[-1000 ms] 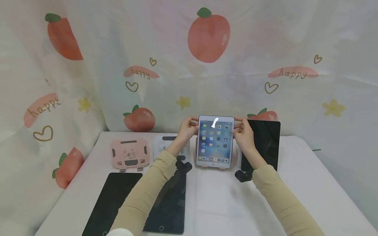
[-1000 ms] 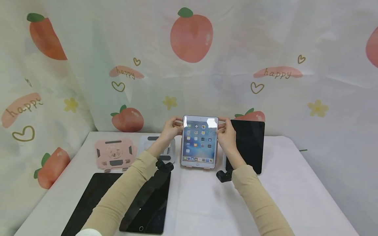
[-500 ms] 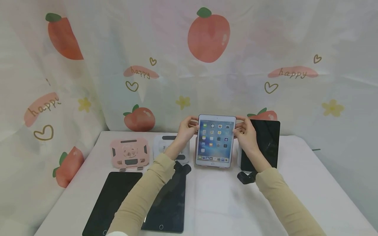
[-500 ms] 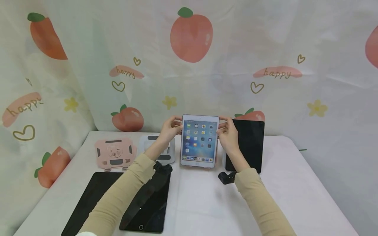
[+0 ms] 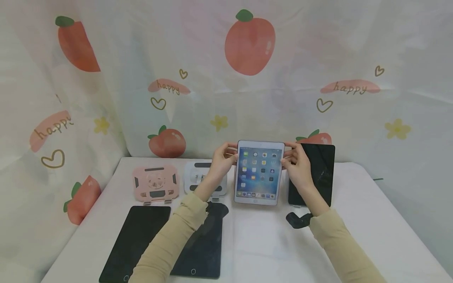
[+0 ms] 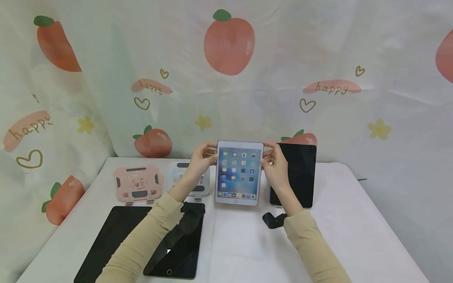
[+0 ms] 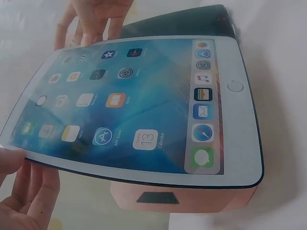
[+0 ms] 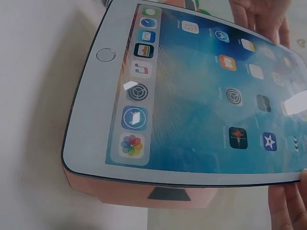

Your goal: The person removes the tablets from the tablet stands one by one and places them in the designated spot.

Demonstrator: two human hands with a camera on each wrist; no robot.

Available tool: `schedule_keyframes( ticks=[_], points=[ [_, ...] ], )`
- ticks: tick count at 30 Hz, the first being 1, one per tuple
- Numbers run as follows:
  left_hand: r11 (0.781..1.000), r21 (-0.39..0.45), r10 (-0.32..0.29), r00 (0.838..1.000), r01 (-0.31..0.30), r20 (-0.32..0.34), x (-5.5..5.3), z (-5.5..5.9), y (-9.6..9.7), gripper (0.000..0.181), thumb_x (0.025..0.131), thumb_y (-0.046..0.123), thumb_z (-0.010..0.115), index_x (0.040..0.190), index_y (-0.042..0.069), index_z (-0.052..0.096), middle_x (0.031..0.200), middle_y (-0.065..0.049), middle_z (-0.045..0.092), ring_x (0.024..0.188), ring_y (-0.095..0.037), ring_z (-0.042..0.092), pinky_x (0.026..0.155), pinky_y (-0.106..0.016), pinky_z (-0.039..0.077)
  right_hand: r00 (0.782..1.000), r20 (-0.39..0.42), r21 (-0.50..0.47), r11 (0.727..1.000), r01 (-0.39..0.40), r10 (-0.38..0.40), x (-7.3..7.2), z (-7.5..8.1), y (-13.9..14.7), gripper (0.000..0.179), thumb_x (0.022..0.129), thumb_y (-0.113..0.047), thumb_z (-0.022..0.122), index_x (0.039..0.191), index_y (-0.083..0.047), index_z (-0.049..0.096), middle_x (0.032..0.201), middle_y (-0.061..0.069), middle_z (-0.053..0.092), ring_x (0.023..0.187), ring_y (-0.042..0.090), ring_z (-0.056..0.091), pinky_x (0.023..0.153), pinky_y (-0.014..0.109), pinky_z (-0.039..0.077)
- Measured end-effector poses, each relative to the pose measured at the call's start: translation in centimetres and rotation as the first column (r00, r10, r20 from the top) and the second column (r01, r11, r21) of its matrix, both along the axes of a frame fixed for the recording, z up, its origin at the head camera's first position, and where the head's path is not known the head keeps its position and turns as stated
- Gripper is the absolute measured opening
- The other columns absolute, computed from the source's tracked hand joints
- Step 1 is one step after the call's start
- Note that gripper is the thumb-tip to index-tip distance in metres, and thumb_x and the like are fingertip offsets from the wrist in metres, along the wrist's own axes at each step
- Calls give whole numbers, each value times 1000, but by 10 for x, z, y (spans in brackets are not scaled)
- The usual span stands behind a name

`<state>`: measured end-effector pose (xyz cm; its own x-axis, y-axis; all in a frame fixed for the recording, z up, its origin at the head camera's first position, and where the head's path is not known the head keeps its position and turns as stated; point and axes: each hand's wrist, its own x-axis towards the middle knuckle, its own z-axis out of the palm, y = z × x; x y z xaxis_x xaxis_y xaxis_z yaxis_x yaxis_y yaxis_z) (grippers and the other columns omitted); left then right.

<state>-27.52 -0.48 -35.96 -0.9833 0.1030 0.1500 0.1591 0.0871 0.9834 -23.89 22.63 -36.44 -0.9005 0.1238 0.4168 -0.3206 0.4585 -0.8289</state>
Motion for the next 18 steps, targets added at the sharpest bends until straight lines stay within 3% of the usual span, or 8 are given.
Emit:
schedule_keyframes(
  ticks=[7, 12, 18],
  points=[
    [1000, -7, -26, 999, 26, -26, 16, -4, -5, 27, 90, -1, 59, 115, 7, 63, 101, -13, 61, 82, -14, 58, 77, -30, 57, 999, 23, -21, 999, -25, 25, 13, -1, 0, 47, 91, 3, 58, 135, -8, 46, 97, 12, 58, 72, 5, 57, 65, 20, 54],
    [999, 9, -31, 998, 32, -49, 27, -9, -7, 29, 88, -4, 60, 116, 5, 63, 98, -16, 61, 77, -13, 58, 73, -30, 57, 998, 52, -30, 999, -46, 47, 23, -3, 0, 46, 91, 4, 56, 135, -7, 45, 93, 1, 56, 73, 2, 56, 67, 20, 55],
    [999, 30, -14, 1000, 14, -15, 40, -11, -10, 29, 88, -1, 61, 116, 6, 64, 96, -13, 61, 76, -12, 59, 73, -30, 57, 998, 51, -16, 999, -39, 39, 33, -6, 0, 46, 90, 6, 57, 133, -6, 47, 90, -1, 55, 72, 0, 55, 66, 18, 54]
  ],
)
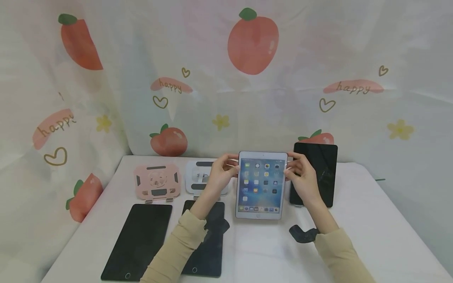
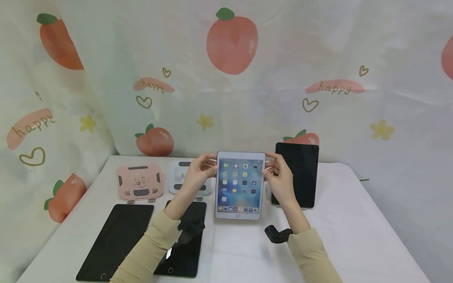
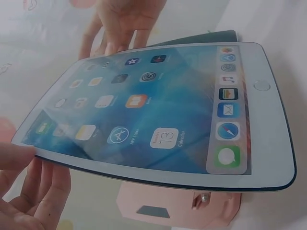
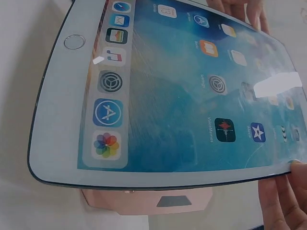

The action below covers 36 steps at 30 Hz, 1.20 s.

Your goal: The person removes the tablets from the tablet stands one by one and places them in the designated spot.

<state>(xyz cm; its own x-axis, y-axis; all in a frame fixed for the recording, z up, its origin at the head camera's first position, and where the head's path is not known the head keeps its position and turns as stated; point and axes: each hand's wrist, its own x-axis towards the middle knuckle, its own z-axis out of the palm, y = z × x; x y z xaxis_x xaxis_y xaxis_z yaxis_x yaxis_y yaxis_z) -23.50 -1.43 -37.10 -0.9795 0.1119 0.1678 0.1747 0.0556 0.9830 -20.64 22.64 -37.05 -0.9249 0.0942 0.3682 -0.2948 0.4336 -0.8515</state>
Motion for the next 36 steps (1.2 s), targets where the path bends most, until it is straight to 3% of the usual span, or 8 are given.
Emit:
schedule_keyframes(
  ticks=[12, 21, 26, 36],
  points=[
    [1000, 23, -13, 995, 11, 96, 20, -17, 0, 30, 87, 1, 63, 115, 8, 65, 98, -12, 62, 79, -11, 60, 75, -30, 58, 997, 69, -15, 1000, -16, 17, 24, -11, 4, 51, 89, 5, 59, 136, -9, 48, 91, -2, 57, 73, 3, 56, 67, 17, 53],
    [998, 59, -34, 983, 24, 181, 35, -28, -2, 29, 88, 2, 64, 116, 8, 64, 98, -9, 60, 81, -13, 62, 78, -32, 58, 987, 158, 7, 1000, -16, 14, 38, -17, 5, 49, 90, 1, 59, 137, -9, 47, 93, 9, 60, 74, 3, 58, 69, 17, 54],
    [997, 73, -43, 975, 27, 219, 42, -32, -2, 29, 87, 2, 64, 115, 8, 64, 98, -8, 60, 82, -13, 61, 78, -31, 58, 983, 183, 15, 1000, -26, 23, 45, -21, 7, 50, 90, 2, 59, 137, -8, 46, 92, 9, 60, 73, 4, 60, 69, 20, 56],
    [995, 93, -64, 965, 41, 256, 48, -44, -2, 31, 87, 3, 65, 117, 8, 65, 90, -3, 57, 79, -14, 58, 76, -31, 58, 969, 246, 3, 1000, -24, 22, 56, -32, 8, 49, 89, 4, 57, 136, -6, 45, 94, 15, 61, 72, 6, 61, 69, 21, 56]
  ],
)
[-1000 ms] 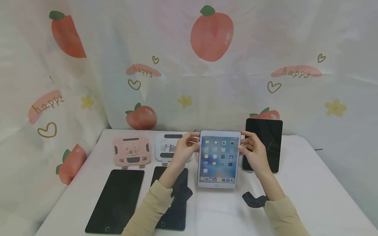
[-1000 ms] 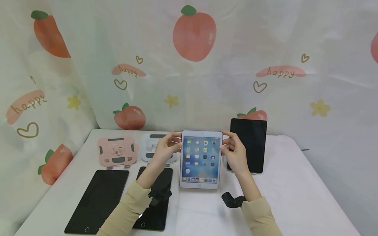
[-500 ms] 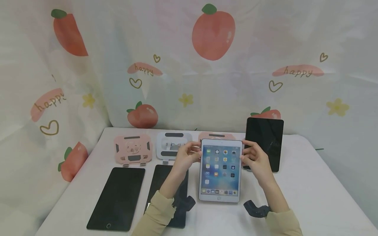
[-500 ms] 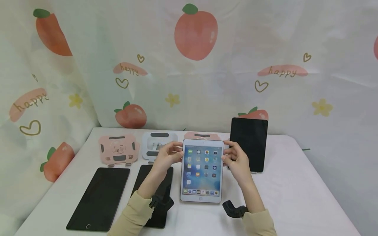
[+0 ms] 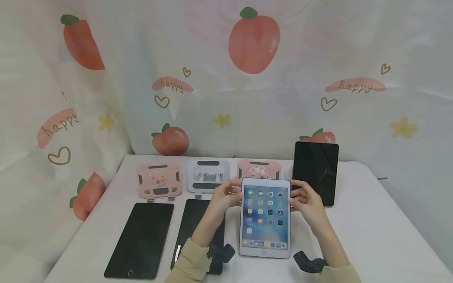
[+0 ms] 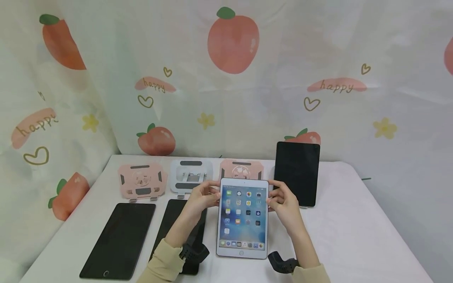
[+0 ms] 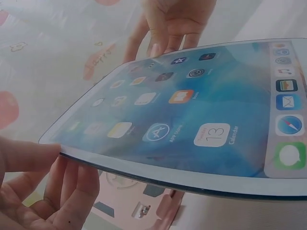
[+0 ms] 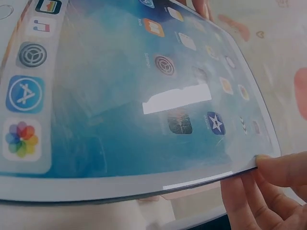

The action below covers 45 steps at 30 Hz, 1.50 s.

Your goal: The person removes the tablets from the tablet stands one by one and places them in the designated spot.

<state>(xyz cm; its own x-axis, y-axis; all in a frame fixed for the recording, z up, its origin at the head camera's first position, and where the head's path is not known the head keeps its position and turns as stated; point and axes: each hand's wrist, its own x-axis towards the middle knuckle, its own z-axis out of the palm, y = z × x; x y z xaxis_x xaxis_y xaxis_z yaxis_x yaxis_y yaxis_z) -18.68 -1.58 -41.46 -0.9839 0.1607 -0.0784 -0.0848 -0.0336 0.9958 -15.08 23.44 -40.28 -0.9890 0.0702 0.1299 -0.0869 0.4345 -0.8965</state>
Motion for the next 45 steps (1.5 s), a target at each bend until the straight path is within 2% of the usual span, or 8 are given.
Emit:
schedule_keyframes(
  ticks=[9, 23, 29, 36, 42, 45],
  points=[
    [1000, -21, 4, 1000, -4, 16, 5, -6, -2, 29, 86, 3, 66, 115, 4, 64, 88, -4, 58, 75, -13, 58, 75, -33, 58, 999, 32, -34, 999, -22, 23, 6, -4, -2, 50, 90, 3, 57, 138, -6, 43, 96, 16, 61, 73, 5, 60, 68, 22, 56],
    [997, -73, 24, 997, -19, 71, -1, -19, -2, 27, 85, 1, 63, 112, 4, 64, 85, -5, 61, 74, -14, 61, 73, -32, 58, 997, 70, -40, 998, -41, 43, 2, -9, -3, 47, 90, 3, 55, 135, -4, 45, 96, 19, 61, 71, 6, 60, 68, 24, 56],
    [996, -83, 23, 997, -17, 79, -1, -24, -2, 29, 83, -2, 61, 112, 1, 63, 86, -7, 59, 72, -15, 61, 70, -32, 59, 989, 140, -52, 998, -47, 54, -1, -13, -4, 48, 89, 2, 55, 135, -3, 44, 96, 17, 61, 72, 8, 60, 68, 25, 56],
    [990, -139, 34, 995, -21, 94, 1, -30, -4, 27, 83, -1, 62, 110, 2, 63, 86, -8, 60, 72, -15, 61, 67, -30, 58, 973, 227, -55, 998, -38, 50, -1, -19, -8, 49, 89, -1, 55, 137, -4, 44, 98, 17, 63, 79, 13, 62, 70, 29, 58],
    [984, -177, 31, 991, -8, 128, 1, -35, -4, 27, 83, 1, 62, 110, 3, 62, 86, -7, 60, 69, -13, 62, 66, -28, 57, 959, 280, -76, 997, -21, 42, 0, -23, -12, 49, 89, -3, 58, 136, 0, 44, 92, 14, 64, 76, 15, 64, 67, 29, 57],
    [980, -200, 22, 991, 5, 133, 2, -37, -5, 28, 83, 2, 62, 111, 2, 61, 88, -8, 62, 70, -14, 63, 67, -29, 57, 955, 296, -56, 998, -11, 27, -1, -26, -13, 49, 89, -6, 59, 135, 1, 44, 90, 13, 64, 76, 15, 63, 66, 30, 56]
  ],
)
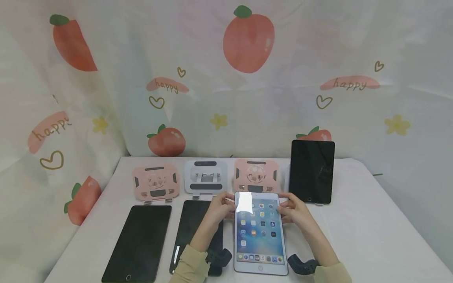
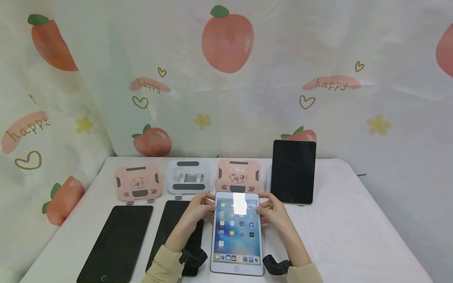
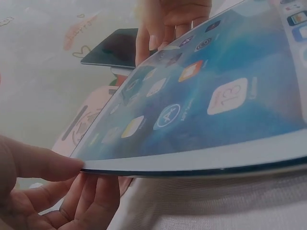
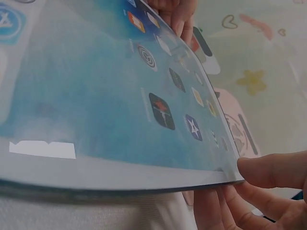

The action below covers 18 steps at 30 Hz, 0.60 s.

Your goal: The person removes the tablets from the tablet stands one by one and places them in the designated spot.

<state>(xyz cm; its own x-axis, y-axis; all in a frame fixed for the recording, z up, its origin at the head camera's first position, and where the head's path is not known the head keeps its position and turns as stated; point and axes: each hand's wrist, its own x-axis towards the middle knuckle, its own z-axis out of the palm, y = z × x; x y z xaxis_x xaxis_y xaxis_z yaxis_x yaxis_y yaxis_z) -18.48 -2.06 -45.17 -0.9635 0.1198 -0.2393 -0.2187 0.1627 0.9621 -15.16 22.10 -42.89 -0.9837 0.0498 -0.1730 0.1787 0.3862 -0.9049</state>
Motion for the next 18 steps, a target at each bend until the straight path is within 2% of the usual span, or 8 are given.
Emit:
schedule_keyframes(
  ticks=[10, 18],
  points=[
    [995, -97, -40, 999, 40, 2, 2, 0, -2, 31, 82, 8, 60, 112, 2, 63, 91, -11, 65, 76, -18, 64, 72, -34, 53, 999, 45, 58, 998, -2, 0, -1, -5, -2, 46, 90, -10, 58, 133, 1, 45, 90, 13, 66, 79, 15, 61, 69, 31, 55],
    [993, -102, -47, 997, 52, 53, 2, 0, -2, 31, 83, 7, 55, 112, 0, 63, 87, -11, 65, 72, -16, 64, 68, -31, 55, 997, 71, 43, 999, -20, 17, -1, -9, -3, 47, 92, -12, 56, 134, 3, 43, 95, 16, 65, 77, 16, 65, 69, 33, 56]
  ],
)
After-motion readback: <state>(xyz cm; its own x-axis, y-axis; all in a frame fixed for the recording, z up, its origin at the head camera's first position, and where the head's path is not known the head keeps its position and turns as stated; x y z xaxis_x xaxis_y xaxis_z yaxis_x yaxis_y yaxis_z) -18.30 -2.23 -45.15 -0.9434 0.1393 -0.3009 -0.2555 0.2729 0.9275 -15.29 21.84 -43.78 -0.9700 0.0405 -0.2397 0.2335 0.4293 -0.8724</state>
